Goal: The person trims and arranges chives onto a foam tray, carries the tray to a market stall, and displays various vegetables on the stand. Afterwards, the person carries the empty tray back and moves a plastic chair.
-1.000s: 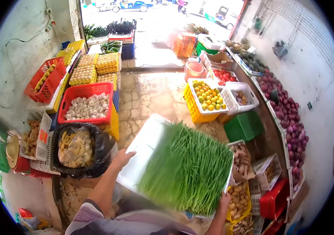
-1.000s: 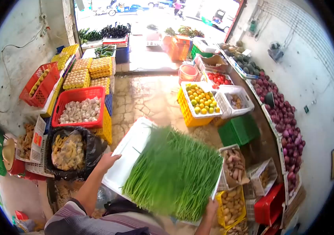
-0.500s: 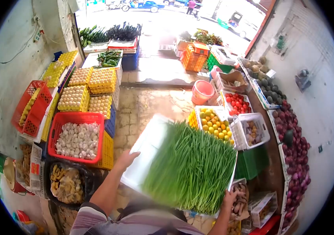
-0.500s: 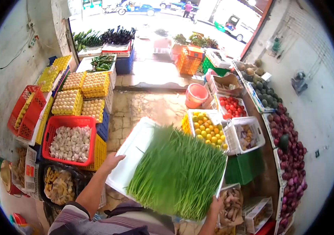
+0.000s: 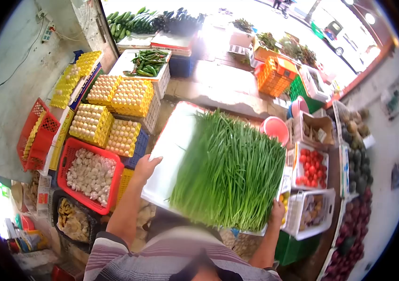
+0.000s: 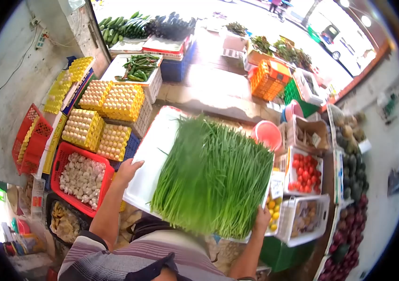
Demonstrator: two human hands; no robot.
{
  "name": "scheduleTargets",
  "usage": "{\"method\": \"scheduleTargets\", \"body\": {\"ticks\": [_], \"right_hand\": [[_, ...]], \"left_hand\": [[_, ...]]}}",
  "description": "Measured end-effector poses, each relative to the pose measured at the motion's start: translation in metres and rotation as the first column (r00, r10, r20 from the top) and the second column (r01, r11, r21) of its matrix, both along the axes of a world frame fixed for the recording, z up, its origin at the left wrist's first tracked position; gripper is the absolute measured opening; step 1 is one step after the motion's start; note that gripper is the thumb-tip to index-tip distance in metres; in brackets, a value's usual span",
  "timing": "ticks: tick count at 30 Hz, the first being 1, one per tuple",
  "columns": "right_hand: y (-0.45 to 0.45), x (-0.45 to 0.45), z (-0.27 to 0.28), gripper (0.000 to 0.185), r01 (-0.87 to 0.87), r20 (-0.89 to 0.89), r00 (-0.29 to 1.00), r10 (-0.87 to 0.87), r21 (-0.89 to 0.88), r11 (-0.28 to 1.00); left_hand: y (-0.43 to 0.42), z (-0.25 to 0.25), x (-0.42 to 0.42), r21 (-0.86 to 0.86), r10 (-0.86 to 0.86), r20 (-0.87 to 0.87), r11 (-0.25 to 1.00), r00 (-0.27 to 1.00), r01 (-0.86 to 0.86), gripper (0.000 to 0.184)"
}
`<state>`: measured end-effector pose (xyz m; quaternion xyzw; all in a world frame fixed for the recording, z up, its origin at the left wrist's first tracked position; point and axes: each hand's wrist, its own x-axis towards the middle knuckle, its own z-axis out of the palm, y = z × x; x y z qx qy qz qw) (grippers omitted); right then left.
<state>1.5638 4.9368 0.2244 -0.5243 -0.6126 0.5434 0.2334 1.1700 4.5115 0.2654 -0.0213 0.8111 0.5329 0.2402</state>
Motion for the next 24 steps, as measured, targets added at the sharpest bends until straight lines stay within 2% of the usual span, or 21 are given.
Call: {"method": "scheduleTargets", "body": {"ticks": [1,2,6,7,9,10,13,15,17,18,21,22,23,24], "right_hand": [[0.025,-0.031,0.003,0.021,-0.023,-0.004,1.0,0.023,-0.016,1.0],[0.05,-0.06,0.005,0.023,-0.049,0.029,0.998,0.05,-0.033,0.998],[0.142,-0.173,0.001,0.024,-0.136,0.08,0.988,0.13,0.081,0.987],[0.166,-0.194,-0.007,0.024,-0.089,0.048,0.995,0.085,0.075,0.993],[0.212,-0.254,-0.01,0.025,0.001,-0.027,1.0,0.001,0.064,0.998],[0.228,-0.283,0.011,0.027,-0.055,-0.022,0.998,0.055,0.01,0.998],[0.3,-0.346,0.024,0.026,-0.015,-0.052,0.999,0.017,0.029,0.999],[0.348,-0.38,0.032,0.024,-0.044,0.039,0.998,0.042,0.054,0.998],[0.4,-0.417,0.03,0.027,-0.056,0.139,0.989,0.042,0.104,0.993],[0.434,-0.429,0.007,0.027,-0.029,0.115,0.993,0.019,0.085,0.996],[0.482,-0.53,0.025,0.019,0.043,-0.112,0.993,-0.043,0.001,0.999],[0.507,-0.562,0.021,0.02,0.068,-0.024,0.997,-0.068,0.024,0.997],[0.539,-0.588,0.001,0.02,0.052,-0.08,0.996,-0.049,0.039,0.998],[0.574,-0.617,-0.013,0.022,0.015,0.047,0.999,-0.018,0.059,0.998]], "left_hand": [[0.017,-0.001,-0.021,-0.025,0.016,0.01,1.0,1.0,-0.015,0.049],[0.036,-0.005,-0.041,0.021,0.036,0.018,0.999,0.999,-0.037,0.048],[0.122,-0.012,-0.137,0.154,0.069,0.076,0.985,0.995,-0.08,0.047],[0.149,-0.013,-0.163,0.181,0.069,0.095,0.98,0.993,-0.085,0.046],[0.202,-0.025,-0.224,0.098,0.06,0.042,0.993,0.997,-0.064,0.045],[0.226,-0.029,-0.255,0.051,0.05,0.014,0.997,0.999,-0.051,0.044],[0.303,-0.025,-0.337,0.214,0.001,0.142,0.976,0.99,-0.031,0.039],[0.352,-0.004,-0.388,0.234,-0.021,0.163,0.972,0.986,-0.018,0.038],[0.401,-0.008,-0.439,0.205,-0.031,0.143,0.979,0.989,0.001,0.038],[0.426,-0.005,-0.465,0.217,-0.034,0.139,0.976,0.99,0.004,0.038],[0.502,-0.005,-0.541,0.243,-0.044,0.121,0.97,0.992,0.013,0.038],[0.529,-0.011,-0.568,0.255,-0.035,0.092,0.967,0.995,0.011,0.039],[0.557,-0.015,-0.596,0.267,-0.021,0.062,0.964,0.998,0.003,0.039],[0.584,-0.013,-0.624,0.174,-0.001,0.059,0.985,0.998,-0.009,0.037]]}}
